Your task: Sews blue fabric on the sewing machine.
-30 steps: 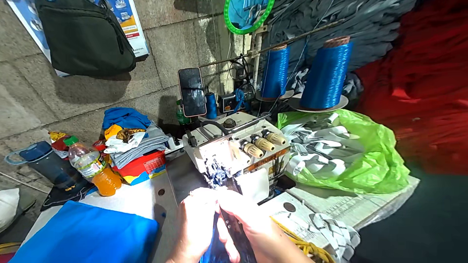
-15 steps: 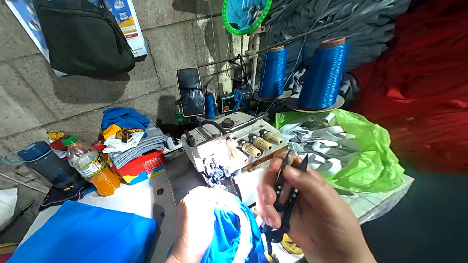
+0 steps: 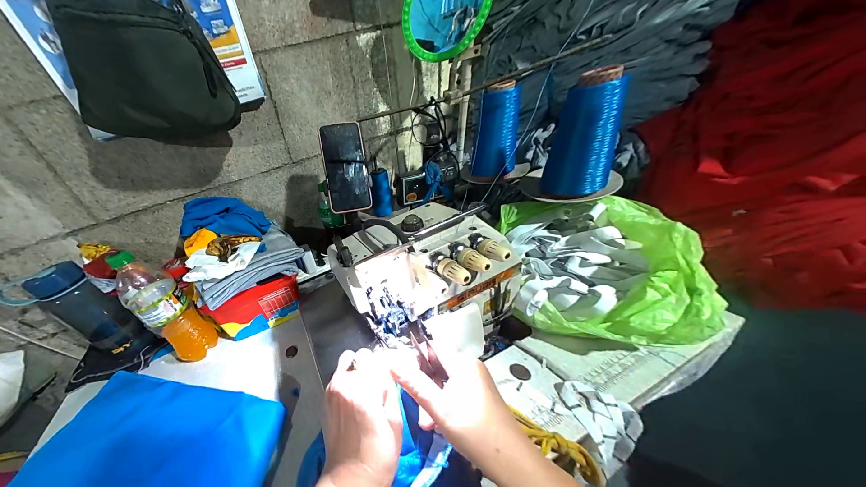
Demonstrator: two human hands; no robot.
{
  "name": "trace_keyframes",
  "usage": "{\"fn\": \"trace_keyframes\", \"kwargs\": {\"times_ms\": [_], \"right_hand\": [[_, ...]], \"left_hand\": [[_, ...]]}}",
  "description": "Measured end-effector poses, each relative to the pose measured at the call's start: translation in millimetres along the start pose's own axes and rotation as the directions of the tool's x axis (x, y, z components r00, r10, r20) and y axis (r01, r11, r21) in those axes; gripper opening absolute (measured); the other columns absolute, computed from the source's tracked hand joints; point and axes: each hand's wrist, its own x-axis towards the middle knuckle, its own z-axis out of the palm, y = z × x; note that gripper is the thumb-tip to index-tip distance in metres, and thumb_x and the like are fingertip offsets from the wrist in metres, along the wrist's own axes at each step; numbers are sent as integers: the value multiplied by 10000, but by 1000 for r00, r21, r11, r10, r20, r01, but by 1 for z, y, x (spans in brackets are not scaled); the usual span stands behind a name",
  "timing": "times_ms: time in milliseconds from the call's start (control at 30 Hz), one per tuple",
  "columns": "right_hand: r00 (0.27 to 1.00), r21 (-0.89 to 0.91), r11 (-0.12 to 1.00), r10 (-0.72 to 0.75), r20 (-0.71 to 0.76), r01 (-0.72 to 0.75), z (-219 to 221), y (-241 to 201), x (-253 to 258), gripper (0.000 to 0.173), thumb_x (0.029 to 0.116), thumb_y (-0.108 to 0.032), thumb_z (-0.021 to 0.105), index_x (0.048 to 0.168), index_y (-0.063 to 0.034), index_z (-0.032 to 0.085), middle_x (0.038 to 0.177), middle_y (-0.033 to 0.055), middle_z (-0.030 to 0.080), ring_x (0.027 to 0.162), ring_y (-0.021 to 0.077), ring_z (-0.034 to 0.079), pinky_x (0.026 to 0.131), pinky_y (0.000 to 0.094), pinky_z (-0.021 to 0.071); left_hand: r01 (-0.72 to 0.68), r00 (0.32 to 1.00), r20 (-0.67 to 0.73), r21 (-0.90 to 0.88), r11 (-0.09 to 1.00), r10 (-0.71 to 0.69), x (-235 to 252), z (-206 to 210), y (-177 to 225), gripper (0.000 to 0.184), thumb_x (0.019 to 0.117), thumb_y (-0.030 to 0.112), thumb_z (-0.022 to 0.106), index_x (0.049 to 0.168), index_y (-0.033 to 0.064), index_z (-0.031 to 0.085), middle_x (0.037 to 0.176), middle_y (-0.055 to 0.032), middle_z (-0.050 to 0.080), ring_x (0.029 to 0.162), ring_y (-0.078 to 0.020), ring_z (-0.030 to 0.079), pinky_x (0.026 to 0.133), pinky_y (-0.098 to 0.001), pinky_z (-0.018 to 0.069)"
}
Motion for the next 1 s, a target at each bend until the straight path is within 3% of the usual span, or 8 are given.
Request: {"fn": "trace_keyframes", "kwargs": {"times_ms": [167, 367, 433, 533, 667, 767, 900, 1000], "right_hand": [[968, 220, 951, 182, 172, -218, -12, -2, 0, 74, 965, -128, 564, 913, -107, 612, 700, -53, 666, 480, 33, 603, 460, 189, 529], [959, 279, 931, 173, 225, -233, -19, 6, -6, 126, 1007, -131, 500, 956, -102, 612, 729, -62, 671, 487, 33, 592, 473, 192, 530], [954, 270, 929, 194, 229, -254, -20, 5, -7, 120, 1003, -210, 555, 939, -122, 603, 718, -59, 673, 475, 38, 592, 460, 201, 529], [969, 160, 966, 173, 175, -201, -14, 2, -10, 166, 901, -272, 693, 962, -129, 635, 671, -92, 599, 482, -3, 566, 470, 177, 511], [979, 190, 964, 168, 117, -188, -10, 3, -11, 69, 957, -138, 597, 936, -83, 634, 693, -59, 644, 499, 3, 582, 490, 170, 511], [971, 325, 919, 178, 159, -222, -11, 6, -11, 117, 1000, -104, 534, 945, -82, 635, 739, -50, 679, 493, 19, 587, 481, 173, 524], [967, 349, 913, 139, 213, -209, -16, 10, -11, 125, 1005, -136, 523, 949, -104, 630, 755, -59, 676, 506, 19, 595, 485, 176, 528], [932, 468, 816, 223, 287, -340, -22, 3, -8, 93, 1007, -80, 521, 947, -88, 592, 714, -36, 659, 506, 40, 595, 477, 182, 517]], "left_hand": [[19, 1000, 4, -18, 1000, -19, 0, -1, -1, 231, 834, 75, 595, 890, 122, 814, 730, -9, 690, 730, -160, 671, 653, -275, 546], [24, 999, 24, -7, 1000, -23, 0, -3, -2, 230, 828, 83, 593, 887, 130, 811, 727, 1, 683, 718, -157, 664, 641, -283, 542], [-3, 1000, 13, 4, 1000, 3, -1, -3, -2, 233, 825, 83, 596, 896, 126, 814, 725, -5, 674, 710, -167, 653, 628, -283, 535], [-77, 997, -9, 43, 996, 77, -3, -3, 2, 243, 820, 84, 579, 884, 119, 811, 703, -27, 635, 691, -193, 629, 592, -299, 512], [-122, 992, -12, 75, 990, 124, -2, -7, 7, 242, 870, 104, 575, 882, 151, 813, 686, -21, 607, 667, -185, 612, 564, -297, 493], [-108, 994, 37, 55, 993, 106, 0, -11, 6, 225, 860, 100, 585, 880, 130, 807, 714, -27, 650, 686, -195, 641, 592, -305, 524], [-53, 993, 109, -19, 998, 55, 0, -14, 3, 236, 833, 108, 600, 935, 116, 813, 762, -19, 697, 728, -178, 672, 649, -299, 553], [85, 973, 225, -192, 978, -41, 1, -21, 1, 259, 845, 181, 668, 1049, 84, 794, 914, -31, 750, 845, -138, 716, 765, -295, 590]]}}
